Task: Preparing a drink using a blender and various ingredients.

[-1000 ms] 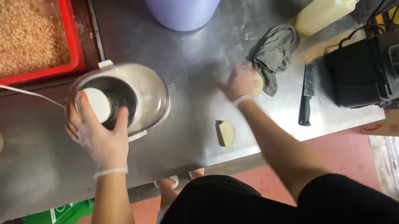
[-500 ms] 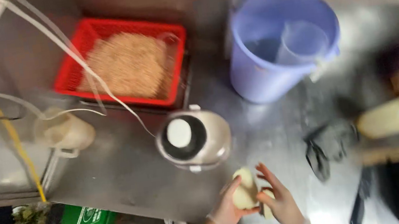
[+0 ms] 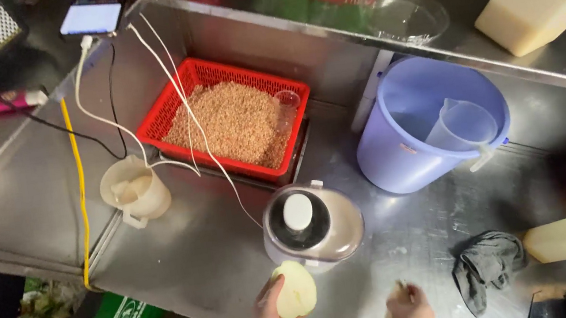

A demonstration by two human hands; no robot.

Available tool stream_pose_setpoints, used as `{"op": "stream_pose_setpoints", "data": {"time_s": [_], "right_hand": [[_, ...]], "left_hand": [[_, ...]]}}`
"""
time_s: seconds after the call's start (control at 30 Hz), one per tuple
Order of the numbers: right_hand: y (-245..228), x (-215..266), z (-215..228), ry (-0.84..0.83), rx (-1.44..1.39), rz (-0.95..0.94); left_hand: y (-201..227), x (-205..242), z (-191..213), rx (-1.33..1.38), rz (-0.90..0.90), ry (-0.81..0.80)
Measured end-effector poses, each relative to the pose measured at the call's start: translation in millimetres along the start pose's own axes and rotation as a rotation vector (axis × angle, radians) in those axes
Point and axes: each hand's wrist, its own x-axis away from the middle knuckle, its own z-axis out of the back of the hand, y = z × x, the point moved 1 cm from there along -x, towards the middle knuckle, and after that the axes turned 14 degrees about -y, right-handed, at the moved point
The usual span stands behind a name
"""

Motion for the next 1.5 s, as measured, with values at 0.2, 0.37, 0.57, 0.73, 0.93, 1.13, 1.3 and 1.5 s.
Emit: {"op": "stream_pose_setpoints", "data": {"time_s": [0.2,0.37,0.57,0.73,0.93,1.13,1.3,1.5], "right_hand": [[-289,181,133,-0.229,-0.215,0.862],[-382,225,134,-0.028,0.291,1.289],[-439,204,152,-0.091,-0.062,1.343],[-551,225,190,0.11,-0.14,1.442],[-674,176,169,0.265,0.088,1.665],[-742,146,122,0.191,0.104,1.482],[-780,142,107,0.232,0.144,1.232],[-771,127,102,0.177,0.325,1.144]], "left_hand": [[36,0,-70,-0.062,-0.076,-0.108],[96,6,-116,0.255,-0.214,-0.32],[188,32,-166,0.171,-0.332,-0.78],[265,35,-205,-0.086,-0.59,-1.012],[288,35,-152,-0.271,-0.854,-0.657],[261,49,-98,-0.465,-0.734,-0.477],[261,54,-82,-0.578,-0.626,-0.452],[255,37,-63,-0.482,-0.539,-0.474]]}}
